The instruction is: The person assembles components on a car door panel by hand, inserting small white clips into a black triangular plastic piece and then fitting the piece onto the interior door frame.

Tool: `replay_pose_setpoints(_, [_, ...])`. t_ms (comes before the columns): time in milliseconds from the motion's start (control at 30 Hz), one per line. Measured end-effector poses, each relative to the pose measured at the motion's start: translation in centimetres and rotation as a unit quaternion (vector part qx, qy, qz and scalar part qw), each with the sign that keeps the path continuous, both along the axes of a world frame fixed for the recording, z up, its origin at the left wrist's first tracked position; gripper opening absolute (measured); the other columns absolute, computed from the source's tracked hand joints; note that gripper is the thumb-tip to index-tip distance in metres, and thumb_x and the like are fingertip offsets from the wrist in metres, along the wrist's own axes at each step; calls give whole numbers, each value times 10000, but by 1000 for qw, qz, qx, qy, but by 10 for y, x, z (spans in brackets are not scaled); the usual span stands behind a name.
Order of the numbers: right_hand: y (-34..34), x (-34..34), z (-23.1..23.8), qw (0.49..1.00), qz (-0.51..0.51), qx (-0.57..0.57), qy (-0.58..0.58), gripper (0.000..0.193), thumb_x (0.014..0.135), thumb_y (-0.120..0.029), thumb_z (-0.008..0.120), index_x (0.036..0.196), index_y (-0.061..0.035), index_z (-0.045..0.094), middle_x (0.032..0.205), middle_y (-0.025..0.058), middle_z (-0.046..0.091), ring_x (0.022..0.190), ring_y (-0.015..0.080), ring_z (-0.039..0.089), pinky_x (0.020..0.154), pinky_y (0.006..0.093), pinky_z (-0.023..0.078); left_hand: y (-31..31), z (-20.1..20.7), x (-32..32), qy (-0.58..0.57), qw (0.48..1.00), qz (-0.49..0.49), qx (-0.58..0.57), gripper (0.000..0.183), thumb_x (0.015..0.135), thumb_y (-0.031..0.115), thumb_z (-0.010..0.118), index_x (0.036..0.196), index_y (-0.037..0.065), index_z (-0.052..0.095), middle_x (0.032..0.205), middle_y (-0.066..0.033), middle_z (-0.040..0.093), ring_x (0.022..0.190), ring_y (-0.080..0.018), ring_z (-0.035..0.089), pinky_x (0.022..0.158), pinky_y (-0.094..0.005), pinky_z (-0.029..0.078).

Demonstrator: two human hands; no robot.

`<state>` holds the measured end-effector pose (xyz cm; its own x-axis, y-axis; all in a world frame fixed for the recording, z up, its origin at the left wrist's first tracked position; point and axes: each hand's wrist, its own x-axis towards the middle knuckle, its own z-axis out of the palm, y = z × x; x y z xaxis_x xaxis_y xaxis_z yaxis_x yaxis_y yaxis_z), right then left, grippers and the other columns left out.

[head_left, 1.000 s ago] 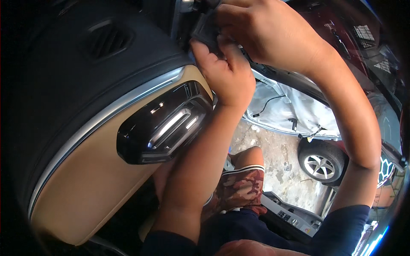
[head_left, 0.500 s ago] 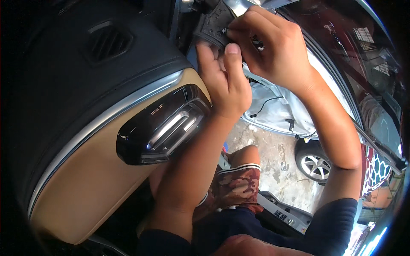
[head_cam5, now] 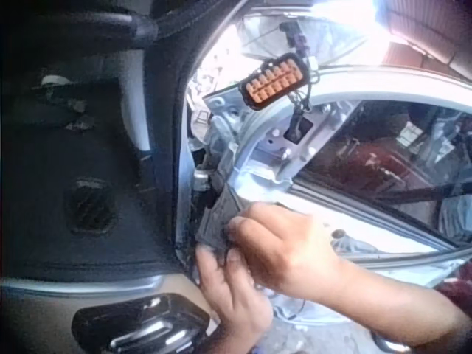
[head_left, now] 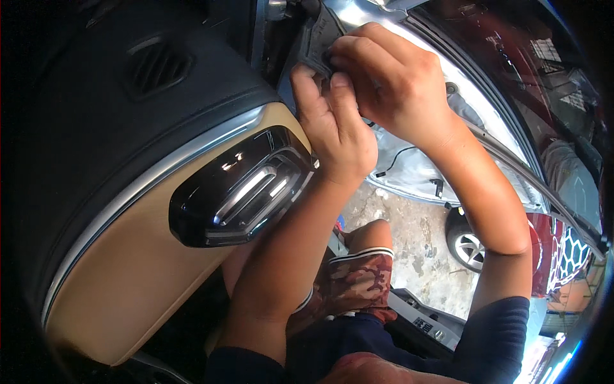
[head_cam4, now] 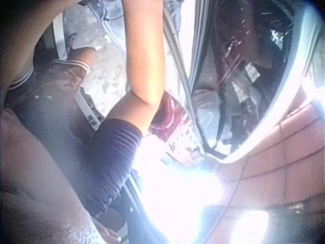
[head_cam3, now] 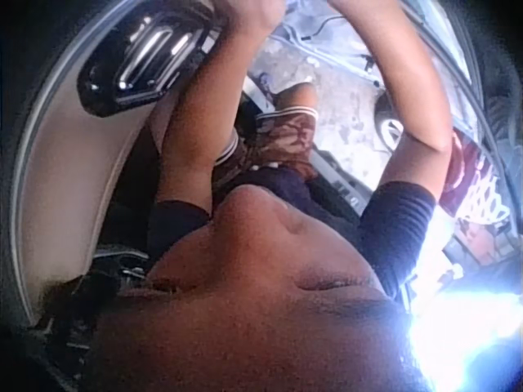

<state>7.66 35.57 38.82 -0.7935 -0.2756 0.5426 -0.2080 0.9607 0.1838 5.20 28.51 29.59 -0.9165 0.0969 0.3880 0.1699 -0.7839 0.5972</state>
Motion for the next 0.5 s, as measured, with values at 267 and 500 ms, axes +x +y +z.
replay_pose_setpoints(267, [-2,3,-1,998,-18,45,-25,231,768,-142,698,978,-67,634,879,59,592,817,269,680,634,396,559,-1,-2,3,5,1000,9,-17,228,1053,84,442,1221,-67,475,1181,-160,614,1064,-193,602,931,-323,477])
replay_pose_setpoints(500, [-2,1,2,996,-14,57,-60,197,773,-125,686,946,-57,623,883,70,596,835,277,687,684,396,570,-3,-7,3,8,1000,0,-17,309,1057,67,445,1323,-86,469,1276,-170,608,1142,-199,595,993,-321,469])
